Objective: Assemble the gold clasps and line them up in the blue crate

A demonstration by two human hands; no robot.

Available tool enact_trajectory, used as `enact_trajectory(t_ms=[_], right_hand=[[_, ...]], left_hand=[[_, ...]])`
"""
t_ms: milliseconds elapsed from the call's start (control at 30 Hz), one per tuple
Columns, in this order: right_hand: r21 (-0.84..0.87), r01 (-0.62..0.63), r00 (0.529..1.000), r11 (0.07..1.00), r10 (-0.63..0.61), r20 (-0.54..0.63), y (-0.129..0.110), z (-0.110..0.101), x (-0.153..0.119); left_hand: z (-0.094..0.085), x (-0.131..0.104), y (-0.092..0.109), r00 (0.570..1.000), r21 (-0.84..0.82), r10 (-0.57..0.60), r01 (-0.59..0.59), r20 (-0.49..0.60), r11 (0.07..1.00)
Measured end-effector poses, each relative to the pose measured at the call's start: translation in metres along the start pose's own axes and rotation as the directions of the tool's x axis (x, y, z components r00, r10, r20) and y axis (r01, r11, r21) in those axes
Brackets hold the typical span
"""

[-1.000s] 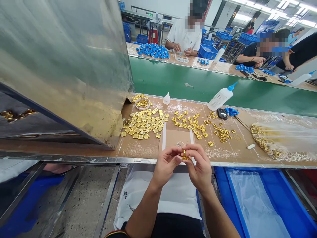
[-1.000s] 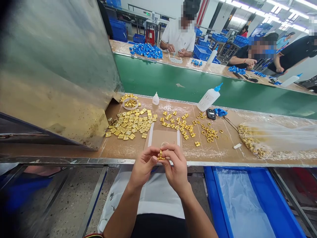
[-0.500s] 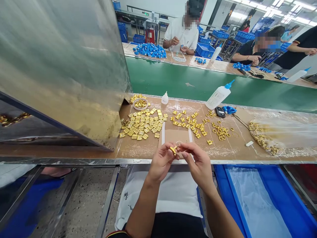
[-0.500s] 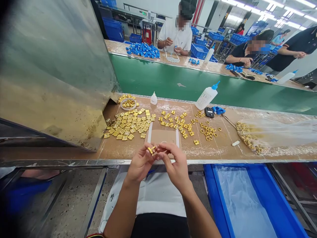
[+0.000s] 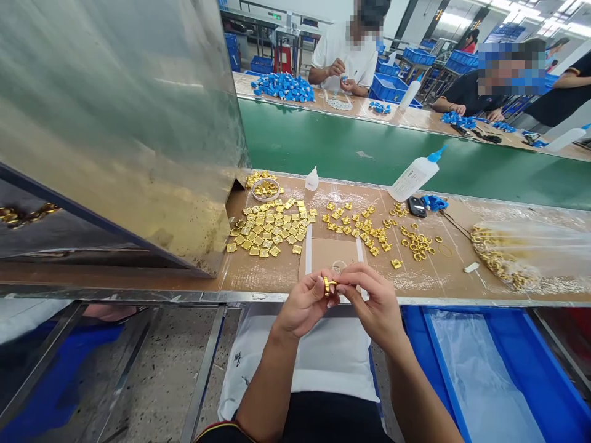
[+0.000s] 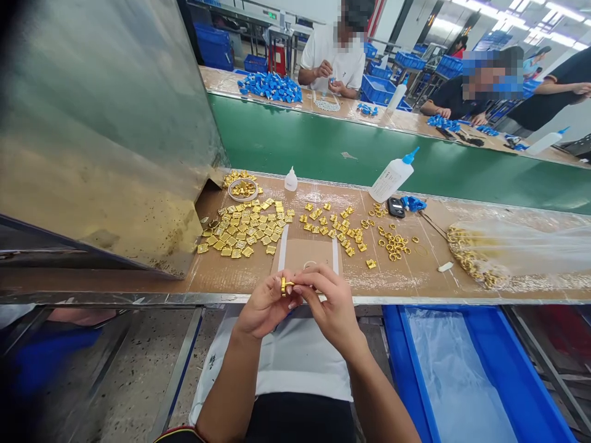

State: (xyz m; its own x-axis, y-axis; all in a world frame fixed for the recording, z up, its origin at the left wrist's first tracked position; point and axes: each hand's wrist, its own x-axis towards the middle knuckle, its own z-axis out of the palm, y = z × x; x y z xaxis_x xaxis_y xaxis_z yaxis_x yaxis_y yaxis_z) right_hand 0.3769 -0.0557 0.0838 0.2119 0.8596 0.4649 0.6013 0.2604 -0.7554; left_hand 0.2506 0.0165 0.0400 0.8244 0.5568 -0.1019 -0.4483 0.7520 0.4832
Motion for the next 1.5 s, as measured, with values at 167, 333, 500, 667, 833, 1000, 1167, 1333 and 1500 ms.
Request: enact_trajectory(t_ms=[167, 333, 500, 667, 833, 1000, 1167, 1333, 1500], right_hand=[[0.054, 0.081, 0.995, 0.995, -0.084, 0.061, 0.001, -0.006, 0.008], [0.081, 0.162, 0.975, 0.983, -0.172, 0.139, -0.008, -0.011, 0.013], [0.039, 0.182, 0.967, 0.983, -0.186, 0.172, -0.019, -0.015, 0.013], [0.09, 0.16, 0.973, 0.983, -0.173, 0.151, -0.02, -0.012, 0.011], [0.2, 0.167, 0.985, 0.965, -0.174, 0.015, -0.016, 0.001, 0.002], [0.206, 0.162, 0.987, 0.965, -0.161, -0.024, -0.017, 0.009, -0.005], [0.249, 0.169, 0.984, 0.954, -0.178, 0.015, -0.017, 0.013, -0.005], [0.285, 0.114, 0.989, 0.952, -0.137, 0.062, -0.013, 0.013, -0.002], [0.353, -0.035, 0.985, 0.935, -0.026, 0.168, -0.007, 0.003, 0.011]], left_hand=[[0.006, 0.0, -0.006, 0.999, -0.161, -0.052, 0.051, -0.006, 0.986], [0.013, -0.005, -0.011, 0.997, -0.213, -0.044, 0.031, -0.06, 0.977], [0.018, -0.013, -0.014, 0.997, -0.242, -0.024, 0.007, -0.068, 0.97], [0.022, -0.018, -0.012, 0.996, -0.252, -0.012, -0.012, -0.092, 0.968], [0.025, -0.024, -0.005, 0.987, -0.214, 0.053, -0.086, -0.153, 0.973], [0.029, -0.033, -0.006, 0.977, -0.252, 0.08, -0.13, -0.2, 0.959], [0.038, -0.037, -0.008, 0.955, -0.37, 0.031, -0.144, -0.296, 0.918], [0.042, -0.037, -0.007, 0.928, -0.438, 0.01, -0.184, -0.372, 0.88], [0.046, -0.034, -0.008, 0.947, -0.467, 0.008, -0.166, -0.322, 0.869]])
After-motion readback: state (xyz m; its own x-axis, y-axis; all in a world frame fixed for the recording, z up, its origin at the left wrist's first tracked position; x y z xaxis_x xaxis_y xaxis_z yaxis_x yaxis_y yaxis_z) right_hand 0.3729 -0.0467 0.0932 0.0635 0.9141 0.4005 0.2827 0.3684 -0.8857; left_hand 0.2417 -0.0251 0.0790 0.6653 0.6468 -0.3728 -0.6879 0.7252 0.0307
